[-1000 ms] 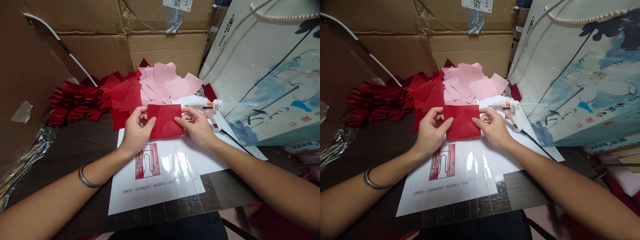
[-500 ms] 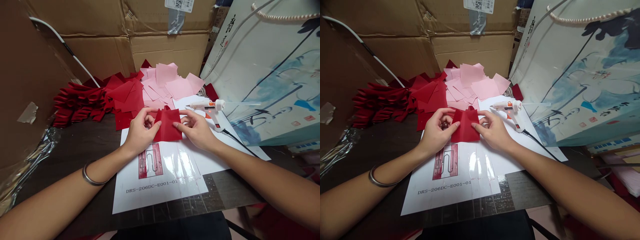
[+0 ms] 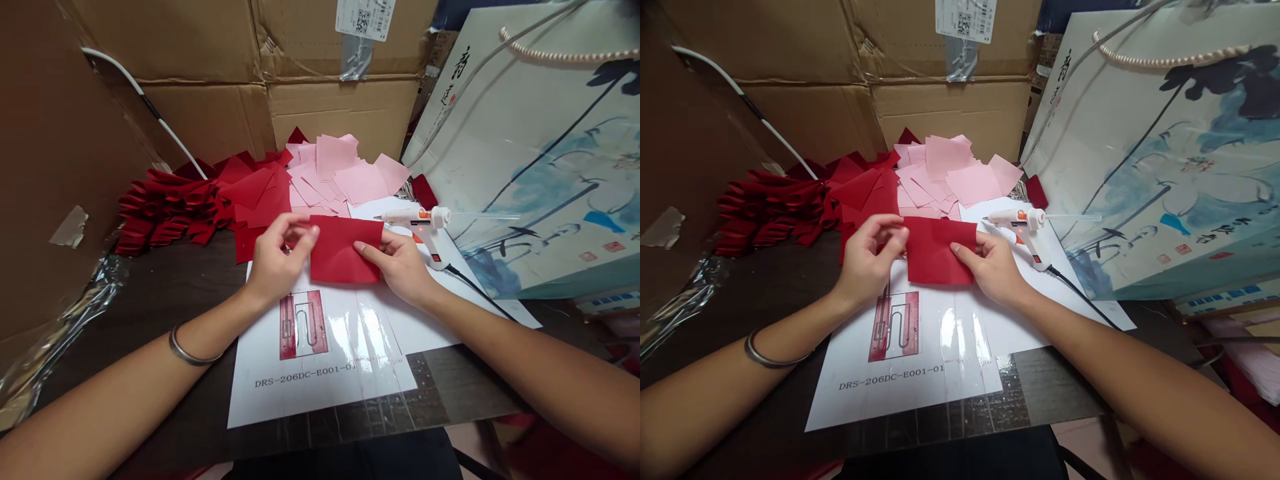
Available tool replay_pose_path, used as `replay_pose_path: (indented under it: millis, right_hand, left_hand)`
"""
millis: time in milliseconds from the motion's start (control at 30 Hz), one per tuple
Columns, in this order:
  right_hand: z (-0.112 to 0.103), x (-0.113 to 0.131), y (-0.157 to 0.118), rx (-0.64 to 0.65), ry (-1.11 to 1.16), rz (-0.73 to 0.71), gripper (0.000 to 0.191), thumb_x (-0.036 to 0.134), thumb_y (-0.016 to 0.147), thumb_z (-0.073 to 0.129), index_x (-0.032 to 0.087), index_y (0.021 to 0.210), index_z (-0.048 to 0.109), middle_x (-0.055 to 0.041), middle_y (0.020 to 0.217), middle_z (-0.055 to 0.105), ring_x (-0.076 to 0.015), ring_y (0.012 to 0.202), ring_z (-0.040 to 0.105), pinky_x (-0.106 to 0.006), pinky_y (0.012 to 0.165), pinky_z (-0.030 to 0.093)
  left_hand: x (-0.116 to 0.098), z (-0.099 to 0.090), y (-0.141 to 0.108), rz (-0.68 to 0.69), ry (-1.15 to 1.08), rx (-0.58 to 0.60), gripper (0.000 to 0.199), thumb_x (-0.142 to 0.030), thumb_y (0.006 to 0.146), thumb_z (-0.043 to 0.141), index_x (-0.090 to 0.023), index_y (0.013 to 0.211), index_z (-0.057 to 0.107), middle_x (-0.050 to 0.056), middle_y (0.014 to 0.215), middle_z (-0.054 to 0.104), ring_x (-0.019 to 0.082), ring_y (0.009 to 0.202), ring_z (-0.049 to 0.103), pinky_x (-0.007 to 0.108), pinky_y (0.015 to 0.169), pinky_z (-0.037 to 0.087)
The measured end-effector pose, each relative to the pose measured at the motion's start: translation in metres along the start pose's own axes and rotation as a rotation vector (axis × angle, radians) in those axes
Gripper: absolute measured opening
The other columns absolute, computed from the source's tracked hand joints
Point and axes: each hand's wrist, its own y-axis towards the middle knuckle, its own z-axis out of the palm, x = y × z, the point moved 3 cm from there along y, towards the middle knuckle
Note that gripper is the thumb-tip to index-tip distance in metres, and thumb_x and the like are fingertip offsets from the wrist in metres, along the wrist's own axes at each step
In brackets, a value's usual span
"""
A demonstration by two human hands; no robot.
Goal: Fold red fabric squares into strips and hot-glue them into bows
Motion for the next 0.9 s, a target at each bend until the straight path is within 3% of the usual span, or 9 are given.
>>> replay_pose_path:
  millis: [100,167,233,300,433,567,700,767,900]
  right_hand:
    - [-0.001,-0.001,0.0,-0.012,0.005,-0.01,0.018,0.032,0.086,0.066,0.021,0.099,0.071,-0.0056,0.102,0.074,-0.0218,0.091,0.069,-0.039,0.079,0.055]
    - [-0.001,-0.001,0.0,0.002,0.011,-0.019,0.017,0.032,0.087,0.065,0.021,0.098,0.071,-0.0054,0.101,0.074,-0.0211,0.089,0.069,-0.038,0.078,0.056]
    - [0.0,0.001,0.0,0.016,0.014,-0.022,0.016,0.032,0.087,0.064,0.021,0.098,0.071,-0.0052,0.098,0.074,-0.0207,0.088,0.069,-0.037,0.077,0.056]
    - [0.001,0.002,0.0,0.017,0.018,-0.013,0.015,0.03,0.087,0.064,0.022,0.098,0.07,-0.0052,0.099,0.074,-0.021,0.088,0.069,-0.038,0.077,0.056]
    - [0.001,0.004,-0.001,0.0,0.022,-0.002,0.013,0.028,0.087,0.064,0.021,0.096,0.07,-0.0056,0.1,0.074,-0.0222,0.091,0.069,-0.039,0.081,0.057]
    - [0.002,0.003,-0.001,0.01,0.021,-0.013,0.016,0.029,0.087,0.063,0.02,0.099,0.07,-0.0061,0.099,0.074,-0.0227,0.092,0.069,-0.039,0.081,0.057]
    - [0.001,0.002,-0.001,0.008,0.046,-0.03,0.016,0.029,0.087,0.064,0.021,0.099,0.07,-0.0061,0.1,0.074,-0.022,0.092,0.069,-0.039,0.082,0.057]
    - [0.001,0.002,-0.001,0.007,0.058,-0.041,0.016,0.03,0.085,0.066,0.021,0.097,0.07,-0.0059,0.102,0.074,-0.0218,0.093,0.069,-0.039,0.083,0.057]
    - [0.001,0.004,-0.001,0.01,0.058,-0.005,0.022,0.034,0.079,0.072,0.021,0.096,0.068,-0.0061,0.095,0.072,-0.0222,0.087,0.067,-0.038,0.072,0.058]
  left_hand:
    - [0.004,-0.039,0.02,0.18,0.376,-0.186,0.021,-0.03,0.084,0.066,-0.02,0.103,0.064,0.004,0.095,0.066,0.021,0.088,0.059,0.036,0.084,0.044]
    - [0.008,-0.071,0.032,0.221,0.706,-0.313,0.03,-0.031,0.08,0.07,-0.02,0.106,0.064,0.006,0.107,0.064,0.029,0.106,0.054,0.046,0.097,0.034]
    - [0.013,-0.096,0.04,0.179,0.97,-0.327,0.041,-0.036,0.081,0.069,-0.019,0.117,0.061,0.008,0.123,0.059,0.037,0.12,0.045,0.056,0.101,0.022]
    - [0.015,-0.113,0.042,0.149,1.086,-0.356,0.042,-0.037,0.079,0.069,-0.017,0.115,0.061,0.009,0.127,0.057,0.04,0.122,0.041,0.058,0.099,0.02]
    - [0.017,-0.124,0.04,0.145,1.158,-0.304,0.029,-0.038,0.085,0.059,-0.015,0.103,0.065,0.01,0.113,0.064,0.038,0.122,0.041,0.056,0.095,0.019]
    - [0.014,-0.131,0.037,0.197,1.111,-0.305,0.025,-0.033,0.09,0.051,-0.015,0.099,0.066,0.007,0.102,0.068,0.035,0.12,0.043,0.053,0.088,0.017]
    - [0.005,-0.13,0.035,0.21,0.889,-0.441,0.023,-0.034,0.093,0.054,-0.017,0.103,0.066,0.0,0.098,0.066,0.029,0.116,0.047,0.044,0.081,0.021]
    - [0.002,-0.119,0.034,0.168,0.666,-0.51,0.02,-0.035,0.092,0.058,-0.02,0.103,0.067,-0.003,0.094,0.062,0.023,0.109,0.051,0.039,0.08,0.028]
    - [0.004,-0.073,0.03,0.082,0.118,-0.492,0.012,-0.032,0.089,0.064,-0.021,0.094,0.065,-0.005,0.083,0.06,0.011,0.08,0.054,0.029,0.075,0.041]
